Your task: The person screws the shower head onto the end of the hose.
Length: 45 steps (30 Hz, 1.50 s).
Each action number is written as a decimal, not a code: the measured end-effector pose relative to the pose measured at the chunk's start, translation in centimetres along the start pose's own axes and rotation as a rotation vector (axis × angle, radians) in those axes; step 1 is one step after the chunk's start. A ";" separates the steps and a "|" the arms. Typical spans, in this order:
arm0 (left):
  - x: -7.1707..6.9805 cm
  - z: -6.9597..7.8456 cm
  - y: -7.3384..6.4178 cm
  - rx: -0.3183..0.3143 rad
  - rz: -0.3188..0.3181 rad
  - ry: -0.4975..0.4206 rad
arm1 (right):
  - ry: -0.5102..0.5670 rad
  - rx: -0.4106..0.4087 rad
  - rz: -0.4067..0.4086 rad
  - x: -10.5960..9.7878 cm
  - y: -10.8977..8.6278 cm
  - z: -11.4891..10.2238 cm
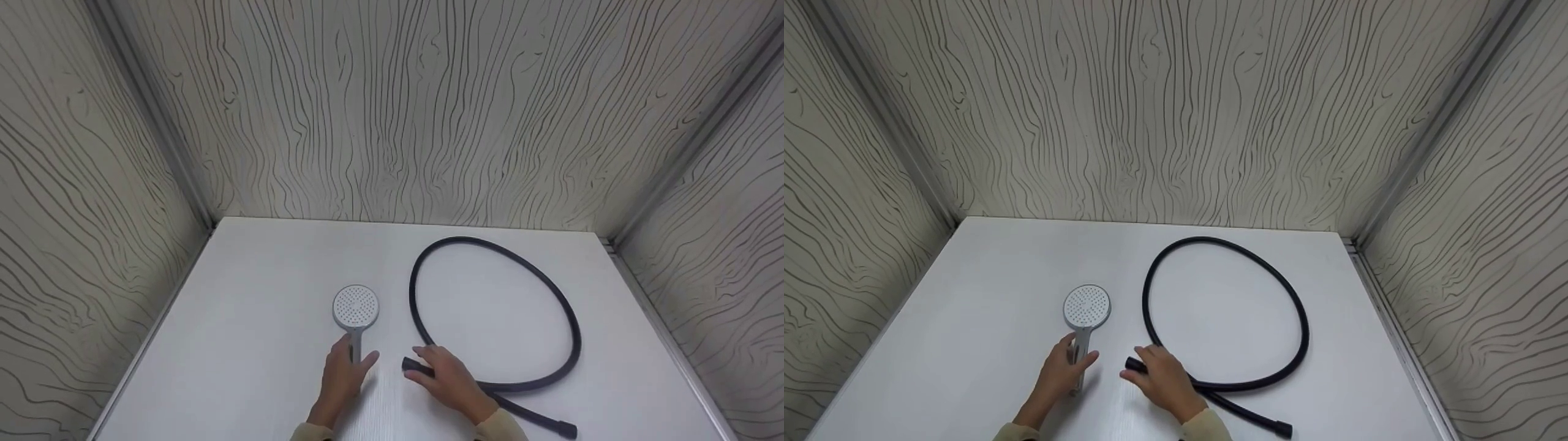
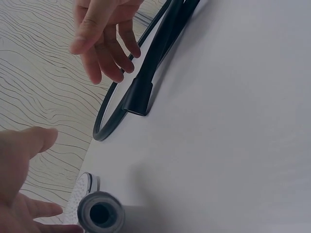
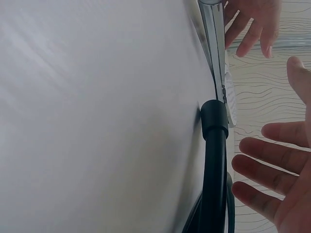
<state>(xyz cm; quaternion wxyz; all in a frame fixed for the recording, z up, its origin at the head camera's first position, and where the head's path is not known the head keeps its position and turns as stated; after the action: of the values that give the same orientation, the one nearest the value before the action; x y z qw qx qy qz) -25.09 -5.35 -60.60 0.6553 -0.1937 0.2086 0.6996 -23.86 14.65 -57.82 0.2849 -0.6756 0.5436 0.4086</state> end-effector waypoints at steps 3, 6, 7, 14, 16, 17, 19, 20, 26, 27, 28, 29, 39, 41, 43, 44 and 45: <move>0.1 0.0 0.0 0.001 -0.003 0.004 | 0.008 -0.004 -0.001 0.0 0.0 -0.1; 0.2 0.0 0.0 -0.009 -0.005 -0.001 | 0.024 -0.010 -0.006 0.1 0.0 -0.3; 0.3 0.0 -0.1 -0.009 -0.005 0.001 | 0.030 -0.013 -0.009 0.1 0.0 -0.4; 0.2 0.7 -0.1 0.063 0.012 0.001 | 0.020 0.022 -0.058 0.7 0.2 -0.7; 0.2 0.7 -0.1 0.063 0.010 -0.001 | 0.014 0.028 -0.070 0.9 0.2 -0.7; 0.3 0.5 -0.1 0.055 0.010 -0.004 | 0.009 0.028 -0.072 1.0 0.2 -0.8; 0.3 0.3 -0.2 0.034 0.009 -0.008 | 0.005 0.027 -0.074 1.3 0.2 -0.9; 0.3 0.2 -0.2 0.023 0.010 -0.005 | 0.002 0.027 -0.075 1.4 0.3 -1.0; 0.4 0.0 0.0 -0.020 0.019 0.039 | 0.001 0.042 -0.075 1.7 0.4 -1.4; 0.4 0.0 0.0 -0.023 0.022 0.042 | 0.000 0.036 -0.068 1.8 0.4 -1.5; 0.4 0.0 0.0 -0.025 0.023 0.045 | -0.002 0.028 -0.060 1.8 0.4 -1.7; 0.4 0.0 0.0 -0.025 0.025 0.047 | -0.006 0.020 -0.051 1.8 0.4 -1.8; 0.5 0.0 -0.1 -0.004 0.027 0.084 | -0.109 -0.042 0.061 2.3 1.0 -3.1; 0.5 0.1 -0.1 0.012 0.025 0.111 | -0.132 -0.070 0.099 2.3 1.0 -3.5; 0.4 0.3 -0.1 0.031 0.029 0.137 | -0.159 -0.092 0.126 2.5 1.1 -3.8; 0.4 0.4 -0.1 0.038 0.029 0.146 | -0.167 -0.098 0.131 2.7 1.1 -4.0; 0.4 0.4 -0.1 0.049 0.031 0.153 | -0.174 -0.097 0.128 2.8 1.1 -4.1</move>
<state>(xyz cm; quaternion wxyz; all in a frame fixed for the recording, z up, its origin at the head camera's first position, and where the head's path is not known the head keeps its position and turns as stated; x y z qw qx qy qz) -25.00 -4.78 -60.44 0.6313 -0.2271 0.2782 0.6874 -23.77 9.59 -58.12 0.2713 -0.6146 0.5383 0.5088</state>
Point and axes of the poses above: each hand's wrist, its own y-axis towards the middle knuckle, its own x-axis out of the palm, z = x × y, the point moved 8 cm from there along y, towards the middle knuckle, and after that the axes turned 11 degrees about x, right-handed, at the moved point
